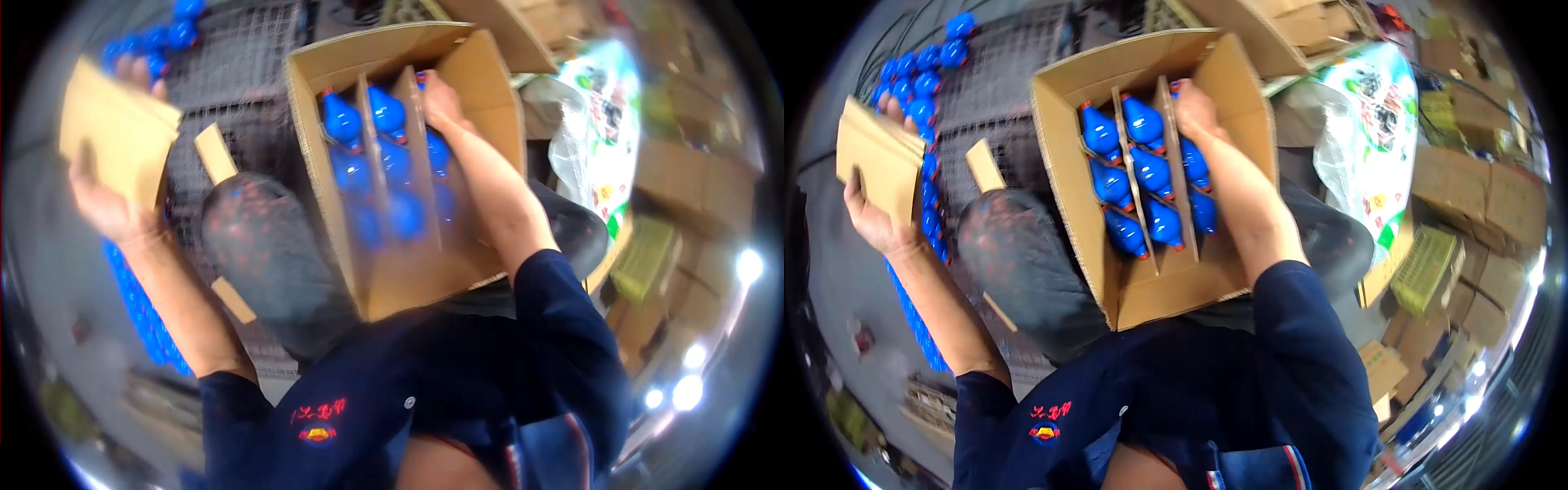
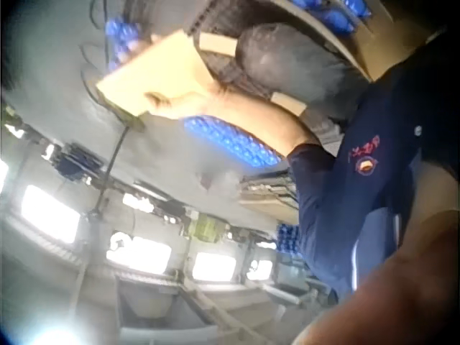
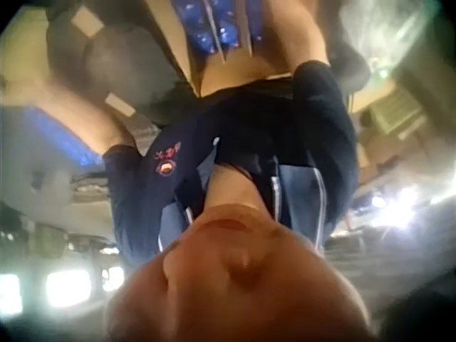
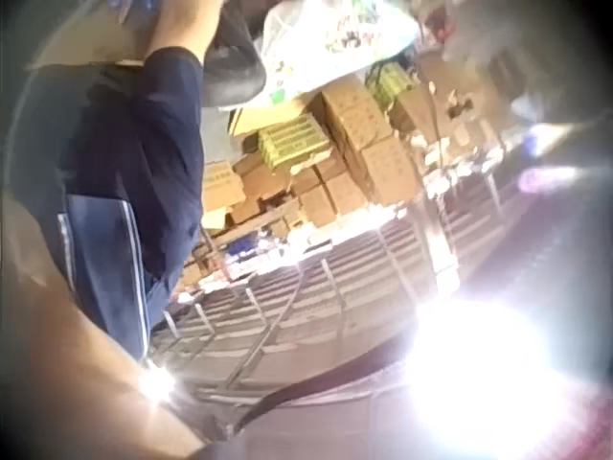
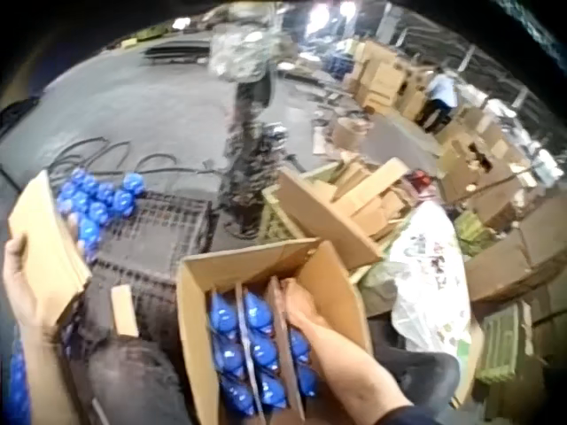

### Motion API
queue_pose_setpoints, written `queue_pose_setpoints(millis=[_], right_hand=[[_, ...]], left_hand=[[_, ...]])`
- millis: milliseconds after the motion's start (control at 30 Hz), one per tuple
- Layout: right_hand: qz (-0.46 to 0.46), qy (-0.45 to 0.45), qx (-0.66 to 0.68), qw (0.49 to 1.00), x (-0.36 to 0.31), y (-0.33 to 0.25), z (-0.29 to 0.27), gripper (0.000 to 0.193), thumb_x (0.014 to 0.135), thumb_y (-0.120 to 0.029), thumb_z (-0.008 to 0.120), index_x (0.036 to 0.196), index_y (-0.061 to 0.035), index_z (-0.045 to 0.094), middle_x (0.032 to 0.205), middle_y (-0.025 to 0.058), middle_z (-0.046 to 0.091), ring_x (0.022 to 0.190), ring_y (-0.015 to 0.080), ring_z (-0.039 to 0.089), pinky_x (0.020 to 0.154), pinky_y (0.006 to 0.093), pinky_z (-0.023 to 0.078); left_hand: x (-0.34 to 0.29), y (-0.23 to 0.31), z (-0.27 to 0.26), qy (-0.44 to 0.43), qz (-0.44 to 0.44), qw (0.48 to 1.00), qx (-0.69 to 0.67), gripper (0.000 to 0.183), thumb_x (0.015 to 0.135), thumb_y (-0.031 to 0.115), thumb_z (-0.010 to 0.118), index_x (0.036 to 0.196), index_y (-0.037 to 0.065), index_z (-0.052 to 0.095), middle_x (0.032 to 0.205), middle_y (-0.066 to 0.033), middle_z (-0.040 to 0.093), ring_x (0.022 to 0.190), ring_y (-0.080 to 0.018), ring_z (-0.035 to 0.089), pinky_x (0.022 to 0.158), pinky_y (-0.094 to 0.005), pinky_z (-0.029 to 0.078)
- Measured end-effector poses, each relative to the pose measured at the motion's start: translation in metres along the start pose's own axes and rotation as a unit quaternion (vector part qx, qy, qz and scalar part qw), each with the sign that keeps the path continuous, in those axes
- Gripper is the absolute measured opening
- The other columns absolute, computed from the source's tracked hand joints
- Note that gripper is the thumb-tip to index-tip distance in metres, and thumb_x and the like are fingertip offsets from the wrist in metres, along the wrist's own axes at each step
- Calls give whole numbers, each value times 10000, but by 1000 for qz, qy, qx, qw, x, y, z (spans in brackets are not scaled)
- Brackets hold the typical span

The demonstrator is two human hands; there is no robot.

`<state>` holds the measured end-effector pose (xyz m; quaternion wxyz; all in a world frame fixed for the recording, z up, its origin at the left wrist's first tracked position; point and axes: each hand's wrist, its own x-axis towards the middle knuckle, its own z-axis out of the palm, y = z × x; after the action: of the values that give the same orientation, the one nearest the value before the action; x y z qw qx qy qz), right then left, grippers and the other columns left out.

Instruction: The person applies paint to the red section of blue plastic components using a brush and then places the components into a cardboard box containing dividers.

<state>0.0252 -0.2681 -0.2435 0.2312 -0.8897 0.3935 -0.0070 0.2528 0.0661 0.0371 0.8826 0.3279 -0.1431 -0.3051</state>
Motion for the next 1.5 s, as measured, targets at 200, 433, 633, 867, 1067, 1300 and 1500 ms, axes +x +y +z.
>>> queue_pose_setpoints(millis=[200, 433, 633, 867, 1067, 1300, 1500], right_hand=[[-19, -95, -58, 994, 38, 63, 57, 416, 919, -381, 446, 1146, -38, 510, 1161, 258, 626, 1084, 423, 601, 915, 486, 479], [-111, -317, -148, 930, 56, 19, 41, 444, 844, -368, 559, 1081, -8, 666, 1065, 222, 678, 974, 344, 665, 801, 421, 540], [-14, -292, 56, 955, -35, -50, -60, 402, 891, -342, 577, 1163, -60, 667, 1152, 165, 662, 1087, 270, 619, 940, 383, 464], [11, -76, 391, 917, -112, -34, -289, 336, 967, -278, 586, 1098, 24, 652, 958, 130, 716, 849, 177, 713, 736, 296, 552], [17, 261, 168, 951, 36, 99, -326, 251, 861, -158, 639, 1046, -4, 712, 933, 136, 732, 834, 199, 715, 746, 292, 548], [155, 118, -189, 963, 152, 142, -272, 432, 847, -146, 552, 1270, -211, 610, 1165, 136, 667, 1105, 305, 631, 926, 409, 507], [-11, 114, -87, 990, 162, 93, -272, 538, 706, -225, 734, 1227, -138, 631, 1031, 137, 706, 1011, 297, 663, 868, 400, 524]], left_hand=[[-129, 87, -210, 273, -17, 954, 123, 84, 879, 113, 582, 812, 69, 606, 1163, -109, 654, 1119, -240, 594, 1039, -441, 415], [-209, -51, -257, 382, -317, 706, 506, 564, 922, 570, 494, 952, 47, 704, 920, -124, 702, 783, -246, 618, 720, -383, 481], [-192, -133, -228, 297, -362, 419, 778, 705, 877, 499, 582, 1357, -7, 479, 1237, -283, 586, 1208, -404, 533, 1005, -447, 442], [-176, -146, -235, 302, -349, 408, 788, 638, 902, 479, 549, 1318, -2, 504, 1213, -272, 602, 1141, -373, 566, 953, -435, 462], [-178, -132, -269, 336, -343, 418, 771, 585, 924, 462, 521, 1284, 2, 525, 1192, -262, 616, 1083, -347, 593, 909, -425, 480], [-202, -103, -309, 416, -344, 431, 723, 530, 949, 442, 489, 1245, 7, 550, 1168, -250, 632, 1015, -316, 625, 857, -414, 501], [-191, -14, -356, 507, -232, 560, 613, 492, 970, 425, 460, 1212, 11, 572, 1147, -240, 646, 957, -289, 653, 813, -404, 519]])
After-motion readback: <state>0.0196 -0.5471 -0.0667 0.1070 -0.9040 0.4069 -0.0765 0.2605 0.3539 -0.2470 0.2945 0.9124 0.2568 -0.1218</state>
